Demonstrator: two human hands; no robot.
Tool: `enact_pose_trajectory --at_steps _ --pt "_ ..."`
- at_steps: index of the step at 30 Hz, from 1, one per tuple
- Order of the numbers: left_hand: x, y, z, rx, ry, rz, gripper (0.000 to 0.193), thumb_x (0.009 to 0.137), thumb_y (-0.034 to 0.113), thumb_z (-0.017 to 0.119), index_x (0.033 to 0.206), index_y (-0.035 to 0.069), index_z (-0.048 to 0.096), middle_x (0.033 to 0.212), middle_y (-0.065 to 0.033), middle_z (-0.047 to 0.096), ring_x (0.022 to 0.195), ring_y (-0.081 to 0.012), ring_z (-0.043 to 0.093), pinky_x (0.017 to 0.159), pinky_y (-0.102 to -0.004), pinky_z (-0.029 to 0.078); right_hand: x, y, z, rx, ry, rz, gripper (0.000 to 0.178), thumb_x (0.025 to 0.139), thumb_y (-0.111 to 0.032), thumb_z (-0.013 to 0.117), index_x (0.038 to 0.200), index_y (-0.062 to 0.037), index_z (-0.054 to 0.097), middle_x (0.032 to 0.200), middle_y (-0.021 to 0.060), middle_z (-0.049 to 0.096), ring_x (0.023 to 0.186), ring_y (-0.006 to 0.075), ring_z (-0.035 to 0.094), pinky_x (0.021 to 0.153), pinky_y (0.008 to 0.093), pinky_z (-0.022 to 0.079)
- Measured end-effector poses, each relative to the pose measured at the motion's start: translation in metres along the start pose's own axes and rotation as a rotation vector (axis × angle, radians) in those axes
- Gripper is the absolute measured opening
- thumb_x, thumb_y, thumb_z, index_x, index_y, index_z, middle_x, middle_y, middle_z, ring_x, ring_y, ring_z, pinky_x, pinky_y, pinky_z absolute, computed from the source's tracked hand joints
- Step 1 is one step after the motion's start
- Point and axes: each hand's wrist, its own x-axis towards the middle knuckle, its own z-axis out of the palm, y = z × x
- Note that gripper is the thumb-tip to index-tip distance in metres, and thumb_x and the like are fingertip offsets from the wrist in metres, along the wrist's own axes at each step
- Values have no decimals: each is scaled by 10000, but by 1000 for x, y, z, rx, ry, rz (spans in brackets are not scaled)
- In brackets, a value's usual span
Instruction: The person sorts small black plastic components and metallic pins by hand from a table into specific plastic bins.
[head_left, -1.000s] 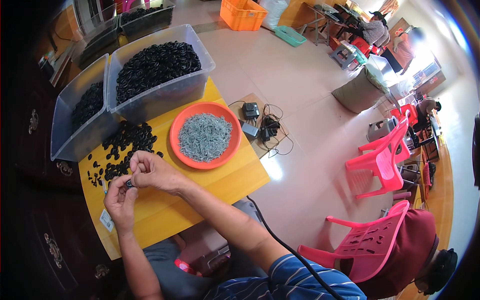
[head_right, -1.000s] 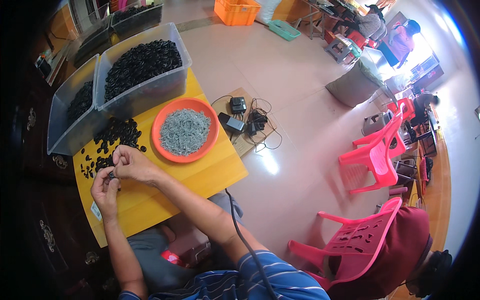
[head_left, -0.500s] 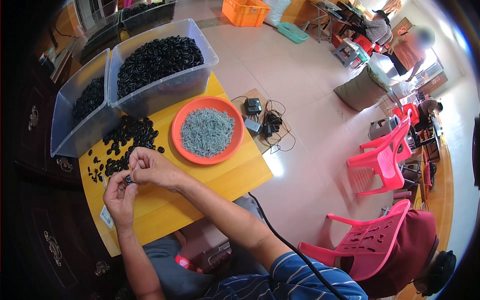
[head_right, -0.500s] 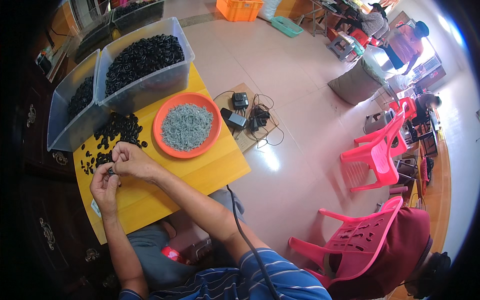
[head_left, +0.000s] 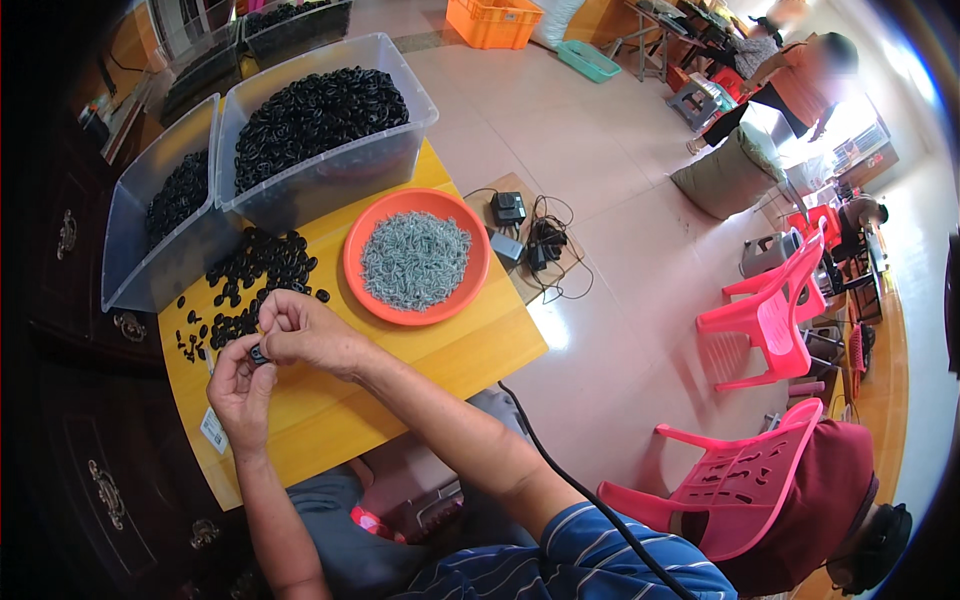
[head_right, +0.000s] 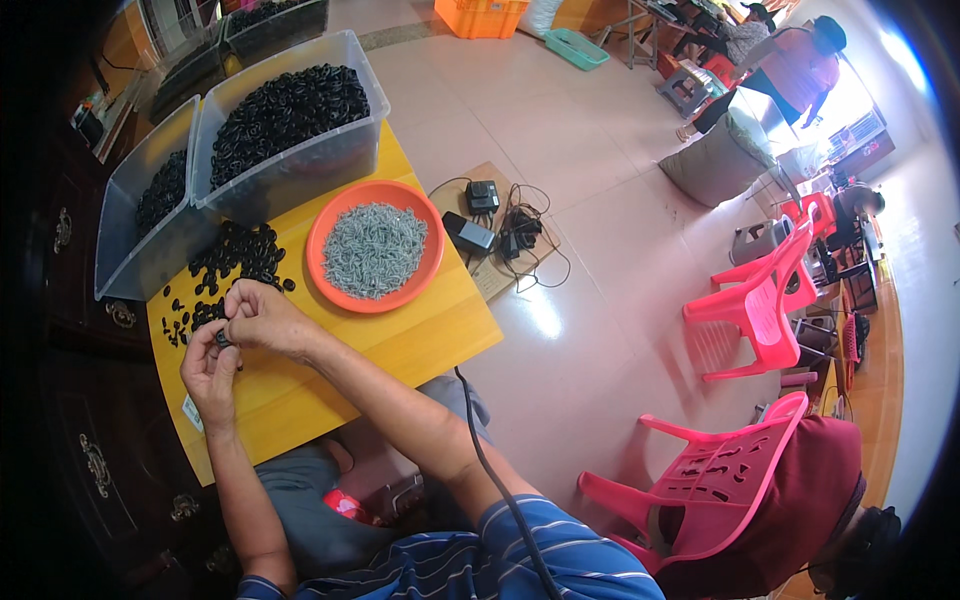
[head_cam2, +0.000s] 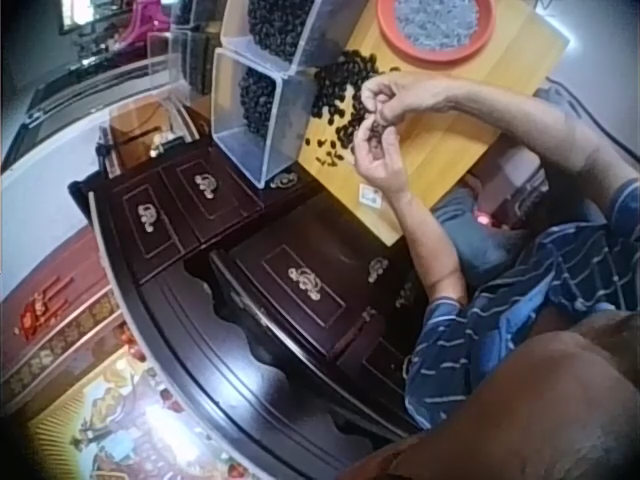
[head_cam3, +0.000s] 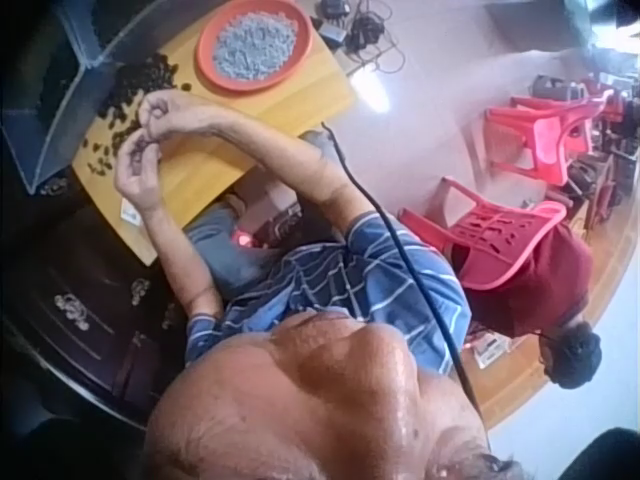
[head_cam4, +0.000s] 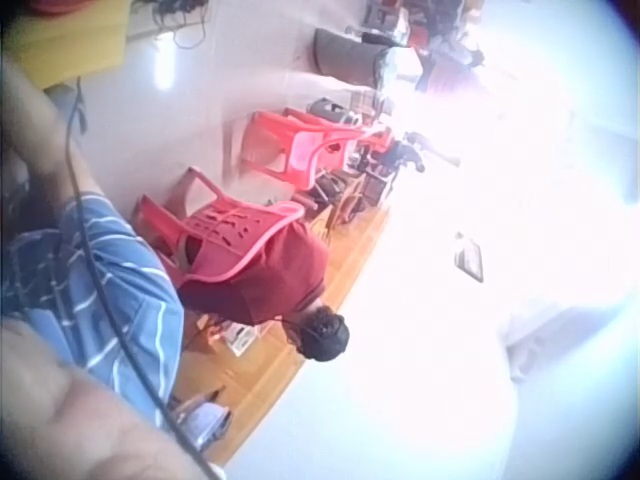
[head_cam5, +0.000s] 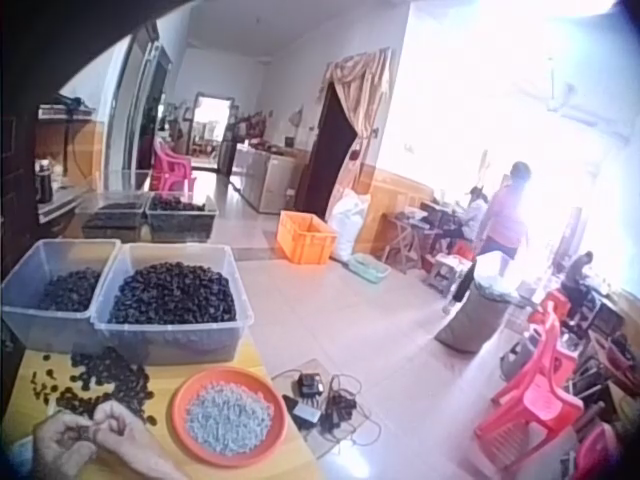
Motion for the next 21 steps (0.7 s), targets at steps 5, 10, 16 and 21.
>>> enact_pose_trajectory --at_steps 5,10,16,21 --pt "1 -1 0 53 -2 0 262 932 5 642 1185 -34 590 989 -1 607 840 -51 560 720 -186 439 -1 0 -1 5 9 -1 194 838 -21 661 930 -96 508 717 -44 543 621 39 489 551 210 371" --pt "1 -1 0 53 -7 -3 255 932 -1 637 1182 -29 593 979 6 604 835 -47 555 722 -183 434 -2 -3 1 -2 10 11 190 842 -17 652 937 -89 504 712 -43 535 616 38 476 548 213 367" --pt "1 -6 -1 76 -5 34 272 945 95 675 1189 -7 610 936 9 614 759 -43 537 654 -185 425 -2 -2 1 8 1 1 194 836 4 637 946 -78 499 702 -41 525 603 42 459 541 218 360" --pt "0 -4 2 69 17 48 275 942 96 680 1186 -11 612 929 11 606 752 -44 529 658 -185 422 -2 -3 2 21 6 1 197 832 9 639 943 -73 499 702 -40 528 602 42 461 542 218 361"
